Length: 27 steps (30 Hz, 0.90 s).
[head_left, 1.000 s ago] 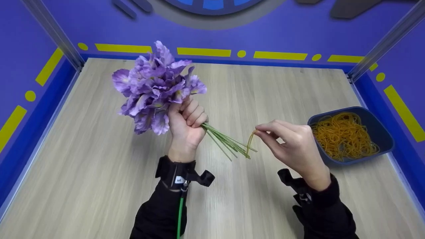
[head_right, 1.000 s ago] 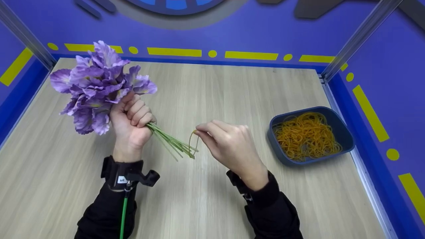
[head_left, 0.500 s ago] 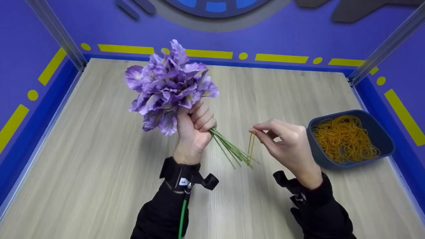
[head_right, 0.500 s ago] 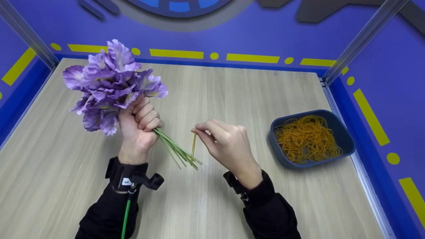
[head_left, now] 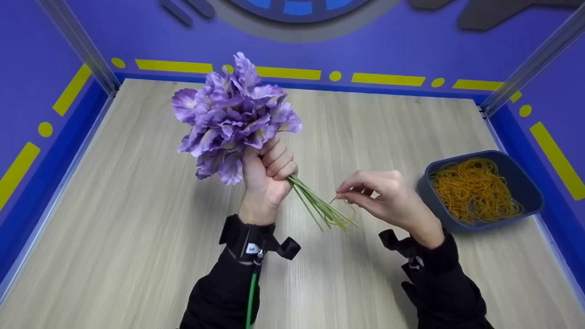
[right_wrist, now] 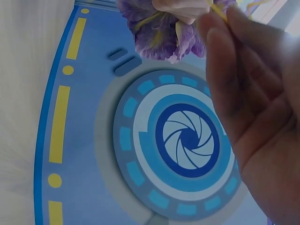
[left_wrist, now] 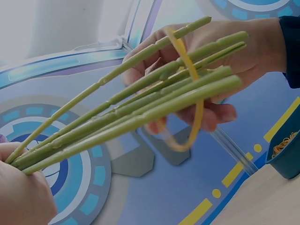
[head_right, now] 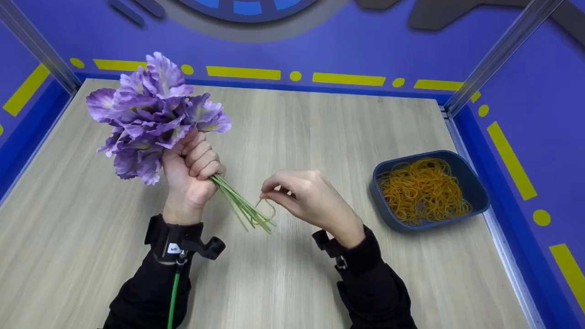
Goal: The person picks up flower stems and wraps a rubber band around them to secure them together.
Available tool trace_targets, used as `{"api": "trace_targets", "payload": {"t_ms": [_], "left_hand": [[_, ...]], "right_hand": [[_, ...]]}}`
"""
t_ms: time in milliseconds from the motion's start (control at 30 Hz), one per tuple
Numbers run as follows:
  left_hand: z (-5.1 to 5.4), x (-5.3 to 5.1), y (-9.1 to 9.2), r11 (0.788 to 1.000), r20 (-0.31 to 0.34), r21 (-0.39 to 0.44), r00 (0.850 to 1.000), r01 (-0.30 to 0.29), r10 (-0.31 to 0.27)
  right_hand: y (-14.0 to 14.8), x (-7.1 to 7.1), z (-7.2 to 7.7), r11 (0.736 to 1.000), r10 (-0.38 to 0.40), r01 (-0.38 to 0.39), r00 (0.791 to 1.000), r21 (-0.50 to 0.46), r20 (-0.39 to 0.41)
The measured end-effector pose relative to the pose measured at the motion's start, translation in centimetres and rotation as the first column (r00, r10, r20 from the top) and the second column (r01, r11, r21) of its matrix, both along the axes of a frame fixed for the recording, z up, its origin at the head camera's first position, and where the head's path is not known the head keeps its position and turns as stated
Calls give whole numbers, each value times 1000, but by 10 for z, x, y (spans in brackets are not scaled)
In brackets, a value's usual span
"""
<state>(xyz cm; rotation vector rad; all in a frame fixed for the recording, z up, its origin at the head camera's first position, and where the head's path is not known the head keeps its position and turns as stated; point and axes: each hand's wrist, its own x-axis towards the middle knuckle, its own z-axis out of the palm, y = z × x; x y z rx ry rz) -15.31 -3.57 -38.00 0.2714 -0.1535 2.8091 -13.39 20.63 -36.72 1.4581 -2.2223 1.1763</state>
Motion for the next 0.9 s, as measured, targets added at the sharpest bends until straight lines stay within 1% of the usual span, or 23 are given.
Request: {"api": "trace_targets", "payload": {"t_ms": [100,167,200,300,400,567,633,800,900], "left_hand": [[0,0,-2,1000,-6,26,1000,-5,5],[0,0,-3,999,-11,37,1000,-12,13],[0,0,-4,999,-14,40,1000,-14,15],[0,-1,-4,999,-20,48,1000,-13,14],[0,-2,-5,999,-8,48,1000,-10,10],[1,-2,-4,999,5,37,1000,-3,3],[1,-2,-4,999,7,35,1000,0,0],[0,-3,-5,999,18,36,1000,-16,15],[1,-2,-5,999,8,29,1000,-20,19]], "right_hand": [[3,-4,-3,993,113,-112,993,40,-28],[4,-6,-4,985,166,-163,985,63,-40],[5,-6,-5,981,179,-176,983,76,-37],[6,-6,-5,979,174,-172,985,112,-6],[9,-4,-3,978,152,-154,988,142,26],[13,-2,2,980,124,-130,991,152,51],[16,0,4,979,130,-139,989,151,64],[22,6,10,968,155,-180,977,176,146],[23,8,10,974,117,-143,981,174,152]]}}
